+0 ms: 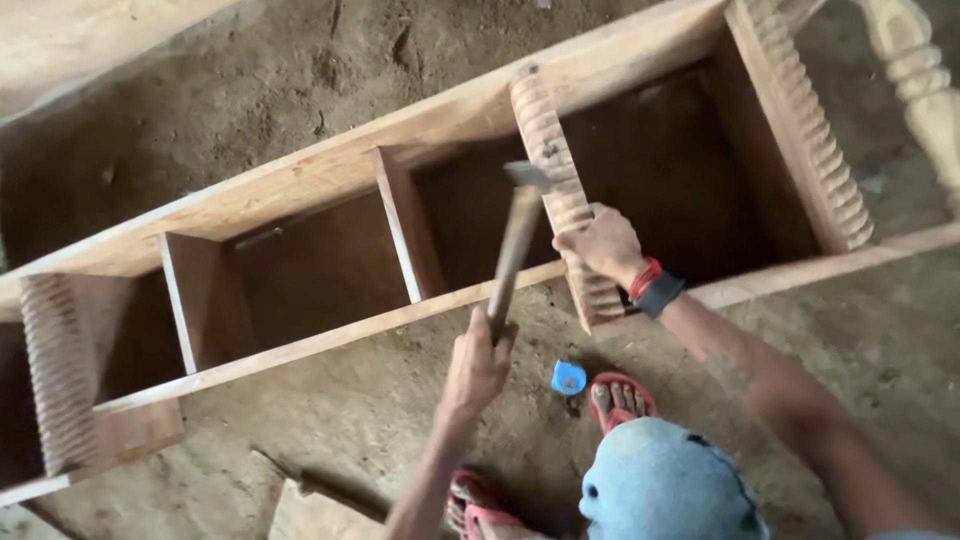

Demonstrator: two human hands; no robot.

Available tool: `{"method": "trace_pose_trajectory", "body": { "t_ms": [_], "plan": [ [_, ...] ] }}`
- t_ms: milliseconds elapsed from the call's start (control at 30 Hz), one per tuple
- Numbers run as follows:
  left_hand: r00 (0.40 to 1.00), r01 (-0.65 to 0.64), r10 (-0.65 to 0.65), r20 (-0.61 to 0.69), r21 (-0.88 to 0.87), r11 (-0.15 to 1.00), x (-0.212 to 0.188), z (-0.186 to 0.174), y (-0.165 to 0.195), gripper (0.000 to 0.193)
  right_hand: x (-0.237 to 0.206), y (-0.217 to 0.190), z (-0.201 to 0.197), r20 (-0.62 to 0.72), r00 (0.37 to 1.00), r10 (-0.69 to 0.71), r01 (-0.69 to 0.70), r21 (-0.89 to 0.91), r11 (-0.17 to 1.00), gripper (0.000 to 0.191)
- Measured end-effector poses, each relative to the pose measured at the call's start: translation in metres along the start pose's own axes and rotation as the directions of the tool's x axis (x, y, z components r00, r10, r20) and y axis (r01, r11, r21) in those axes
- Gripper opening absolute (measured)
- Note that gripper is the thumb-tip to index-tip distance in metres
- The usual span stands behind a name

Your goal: The person assembles a wooden cabinet by measuring compartments with a tape measure, then hammering nails into the frame and decorative legs. The person uses a hammer and tape measure to secure the pieces together.

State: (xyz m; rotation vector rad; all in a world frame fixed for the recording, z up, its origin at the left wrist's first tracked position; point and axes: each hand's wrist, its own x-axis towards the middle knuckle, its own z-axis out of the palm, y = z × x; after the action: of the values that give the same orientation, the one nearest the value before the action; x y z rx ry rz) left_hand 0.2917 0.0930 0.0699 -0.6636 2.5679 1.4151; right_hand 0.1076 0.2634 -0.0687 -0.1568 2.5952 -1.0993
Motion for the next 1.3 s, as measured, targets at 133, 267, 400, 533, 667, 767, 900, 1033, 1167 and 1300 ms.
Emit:
{"method": "trace_pose_trajectory", "body": {
  "t_ms": [133, 267, 400, 533, 667, 767, 900, 1033, 1167, 1300],
  "plan": [
    [0.987, -0.049, 0.024, -0.157, -0.161, 0.986, -0.011, -0.015, -0.040, 0.025, -0.007, -0.003, -0.002, 0.052, 0.997, 0.049, -0.053, 0.086, 0.995, 0.054],
    [0.579, -0.750, 0.573, -0.580, -0.104, 0.653, -0.038, -0.086, 0.002, 0.025, -0.006, -0.007, -0.003, 0.041, 0.995, 0.091, -0.094, 0.089, 0.992, 0.056],
    [0.566, -0.765, 0.528, -0.633, -0.164, 0.623, -0.026, -0.069, 0.041, 0.024, -0.005, -0.006, -0.002, 0.041, 0.997, 0.061, -0.066, 0.147, 0.987, 0.055],
    [0.999, -0.042, 0.038, -0.030, -0.117, 0.992, 0.000, 0.008, -0.006, 0.024, -0.006, -0.001, -0.003, 0.049, 0.999, 0.006, -0.010, 0.092, 0.996, 0.055],
    [0.976, -0.014, -0.047, -0.214, -0.277, 0.961, 0.001, 0.027, -0.079, 0.033, -0.003, -0.001, -0.004, 0.052, 0.999, 0.014, -0.021, 0.135, 0.991, 0.052],
    [0.968, -0.001, -0.056, -0.246, -0.225, 0.974, -0.003, 0.013, -0.104, 0.028, -0.001, -0.004, -0.003, 0.027, 0.999, 0.034, -0.037, 0.123, 0.992, 0.052],
    [0.993, -0.021, -0.055, -0.104, -0.618, 0.786, -0.001, 0.011, -0.083, 0.038, -0.006, -0.005, -0.003, 0.009, 0.999, -0.050, 0.048, 0.112, 0.993, 0.052],
    [0.958, -0.044, -0.021, -0.286, -0.217, 0.975, -0.001, 0.044, -0.056, 0.034, -0.005, -0.002, -0.003, 0.072, 0.997, -0.021, 0.009, 0.163, 0.987, 0.045],
    [0.872, -0.266, 0.100, -0.479, -0.292, 0.919, -0.006, 0.075, -0.044, 0.047, 0.009, 0.011, 0.000, 0.185, 0.983, -0.014, -0.056, 0.366, 0.929, 0.040],
    [0.955, -0.078, -0.018, -0.297, -0.307, 0.949, -0.008, 0.082, -0.032, 0.049, 0.025, 0.032, 0.000, 0.317, 0.923, -0.220, 0.031, 0.508, 0.861, 0.040]
  ]
}}
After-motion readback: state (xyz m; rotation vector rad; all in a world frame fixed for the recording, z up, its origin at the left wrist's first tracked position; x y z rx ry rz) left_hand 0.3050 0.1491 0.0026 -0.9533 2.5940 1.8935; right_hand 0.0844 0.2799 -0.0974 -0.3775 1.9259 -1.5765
